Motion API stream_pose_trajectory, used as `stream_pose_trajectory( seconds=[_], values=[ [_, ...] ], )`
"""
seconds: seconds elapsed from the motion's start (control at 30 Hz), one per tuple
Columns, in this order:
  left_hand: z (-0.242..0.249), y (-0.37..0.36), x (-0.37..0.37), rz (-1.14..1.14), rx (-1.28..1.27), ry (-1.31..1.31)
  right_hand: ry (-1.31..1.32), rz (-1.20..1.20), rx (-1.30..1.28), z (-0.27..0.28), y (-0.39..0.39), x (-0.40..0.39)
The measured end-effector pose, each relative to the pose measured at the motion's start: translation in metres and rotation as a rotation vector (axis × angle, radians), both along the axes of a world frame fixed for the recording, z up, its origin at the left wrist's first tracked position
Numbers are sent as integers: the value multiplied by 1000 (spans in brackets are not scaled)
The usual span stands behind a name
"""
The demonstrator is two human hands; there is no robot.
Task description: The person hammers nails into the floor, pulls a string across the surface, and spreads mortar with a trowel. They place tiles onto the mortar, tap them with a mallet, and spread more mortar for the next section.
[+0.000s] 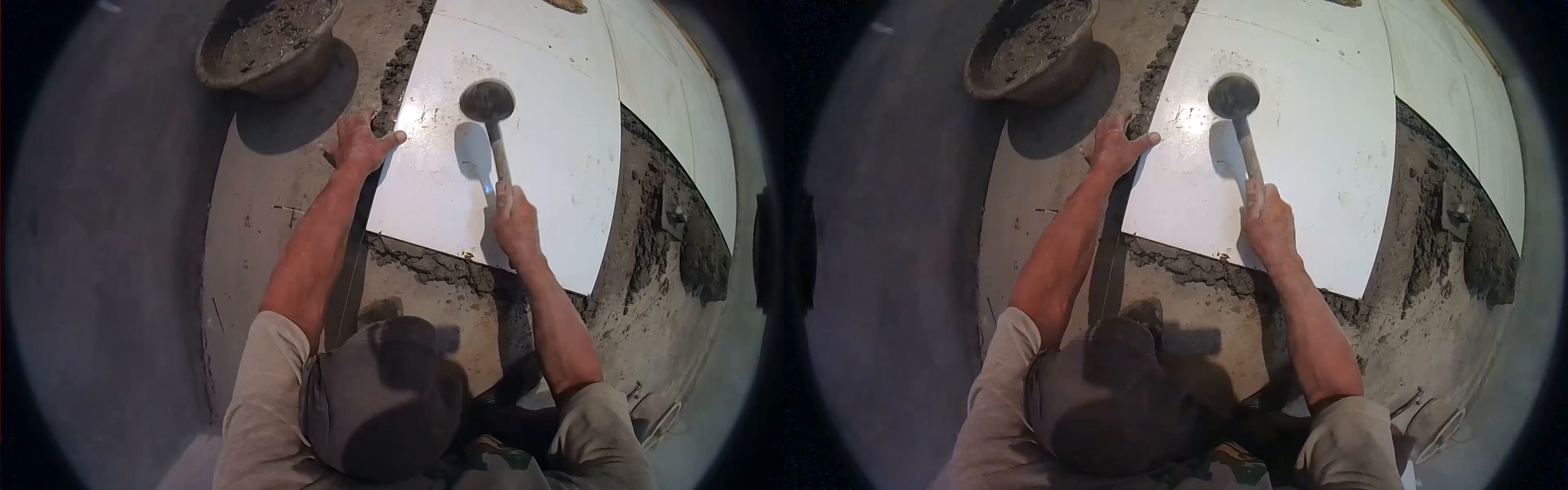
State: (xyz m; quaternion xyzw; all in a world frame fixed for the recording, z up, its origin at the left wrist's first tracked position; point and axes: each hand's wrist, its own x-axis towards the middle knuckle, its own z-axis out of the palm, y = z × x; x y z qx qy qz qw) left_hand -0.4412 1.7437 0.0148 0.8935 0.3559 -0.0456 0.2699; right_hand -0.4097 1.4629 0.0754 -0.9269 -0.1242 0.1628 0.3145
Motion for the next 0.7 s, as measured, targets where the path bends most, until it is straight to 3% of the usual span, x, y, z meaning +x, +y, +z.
stream_pose_trajectory(
  seconds=[0.2,0.27,0.33,0.43,0.5,0.57,0.6,0.7],
  values=[
    [20,-1,4,-34,32,37,39,-2,191,23,-3,-3],
    [-2,6,7,-27,39,-3,28,-7,244,24,-7,-6],
    [-4,6,5,-17,50,-37,121,-55,426,50,-4,-13],
    [16,0,4,20,46,30,35,4,598,78,0,-17],
    [25,-1,3,-5,-39,88,-60,35,573,34,-8,-16],
    [25,-3,3,10,-33,71,-195,188,-46,-22,-14,-8],
    [18,-4,1,20,-4,32,-8,99,-141,-10,-5,-10],
    [2,16,3,-14,1,-71,-92,80,69,26,13,-4]
  ],
)
